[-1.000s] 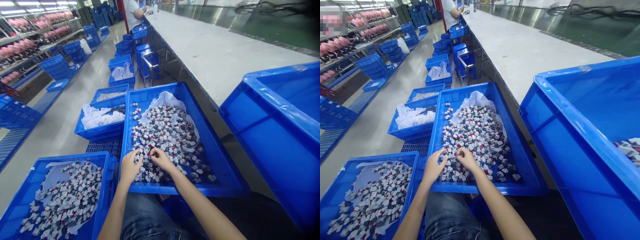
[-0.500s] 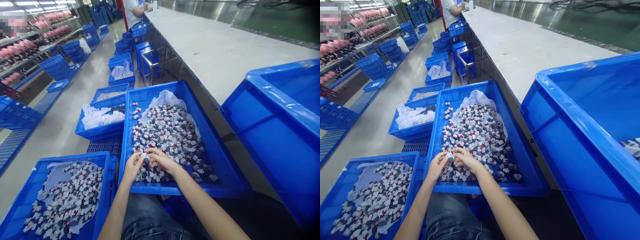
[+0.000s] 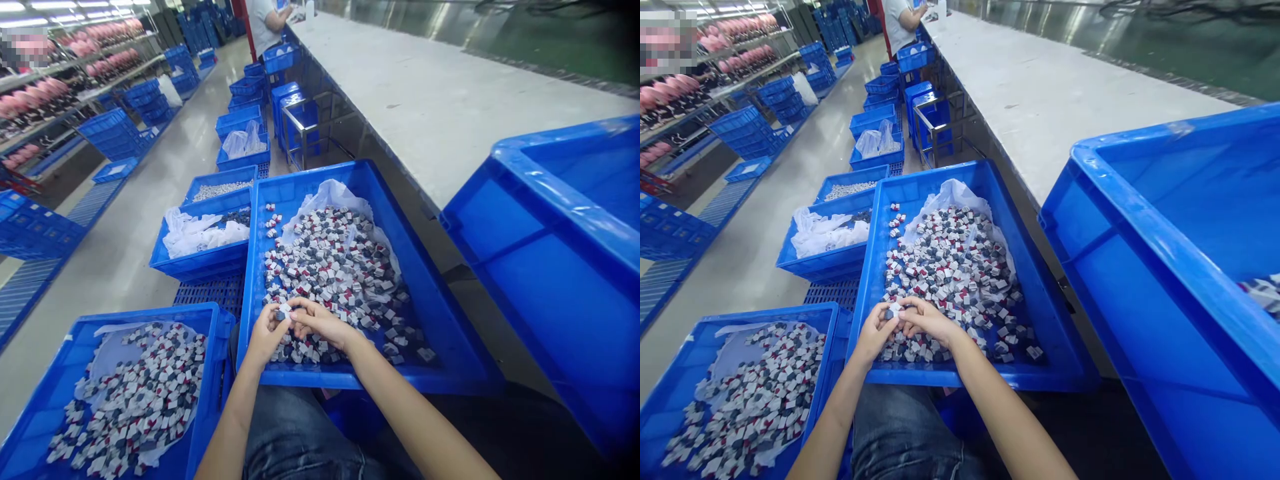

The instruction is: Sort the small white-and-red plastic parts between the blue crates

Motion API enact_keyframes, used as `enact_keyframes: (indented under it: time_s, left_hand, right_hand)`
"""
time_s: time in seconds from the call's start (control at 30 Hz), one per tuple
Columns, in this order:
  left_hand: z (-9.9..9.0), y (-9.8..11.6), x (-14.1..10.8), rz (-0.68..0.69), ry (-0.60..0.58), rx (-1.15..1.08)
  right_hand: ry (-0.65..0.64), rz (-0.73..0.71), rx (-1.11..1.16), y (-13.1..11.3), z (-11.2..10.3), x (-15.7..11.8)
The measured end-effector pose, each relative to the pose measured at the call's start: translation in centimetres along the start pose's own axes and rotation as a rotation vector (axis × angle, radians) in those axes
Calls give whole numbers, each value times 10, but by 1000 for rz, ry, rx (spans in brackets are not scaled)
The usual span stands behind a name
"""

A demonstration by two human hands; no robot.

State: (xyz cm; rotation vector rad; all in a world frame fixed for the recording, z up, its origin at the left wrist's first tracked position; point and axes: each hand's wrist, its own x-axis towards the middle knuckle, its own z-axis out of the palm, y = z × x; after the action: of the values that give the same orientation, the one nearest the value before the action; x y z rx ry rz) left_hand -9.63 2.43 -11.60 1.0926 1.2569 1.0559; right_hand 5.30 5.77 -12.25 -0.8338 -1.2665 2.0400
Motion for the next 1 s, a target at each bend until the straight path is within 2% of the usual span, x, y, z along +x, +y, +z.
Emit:
enact_keyframes:
  time_s: [0.07,0.13,0.3,0.33,0.37,0.43,0.5,0.6,0.7,0.83,1.0]
  left_hand:
    - [-5,3,-4,30,22,-64]
    - [-19,9,-10,86,62,-145]
    - [-67,21,-26,516,350,-444]
    - [-73,21,-27,537,379,-461]
    - [-75,20,-26,498,396,-450]
    - [-71,17,-22,354,434,-410]
    - [-57,13,-17,241,457,-358]
    - [-36,10,-12,214,430,-253]
    - [-27,10,-12,208,372,-101]
    - [-28,8,-14,217,316,97]
    - [-27,6,-16,244,243,359]
  right_hand:
    - [-3,2,-62,-1,2,-1]
    - [38,6,-145,-1,2,1]
    - [279,34,-496,8,-7,9]
    - [317,38,-589,10,-7,11]
    - [338,35,-684,13,-6,12]
    - [325,10,-864,16,1,12]
    - [273,-16,-1010,19,10,13]
    - [211,-15,-1161,21,21,15]
    - [174,8,-1232,22,23,16]
    - [202,12,-1193,21,17,18]
    - [300,-40,-917,21,0,19]
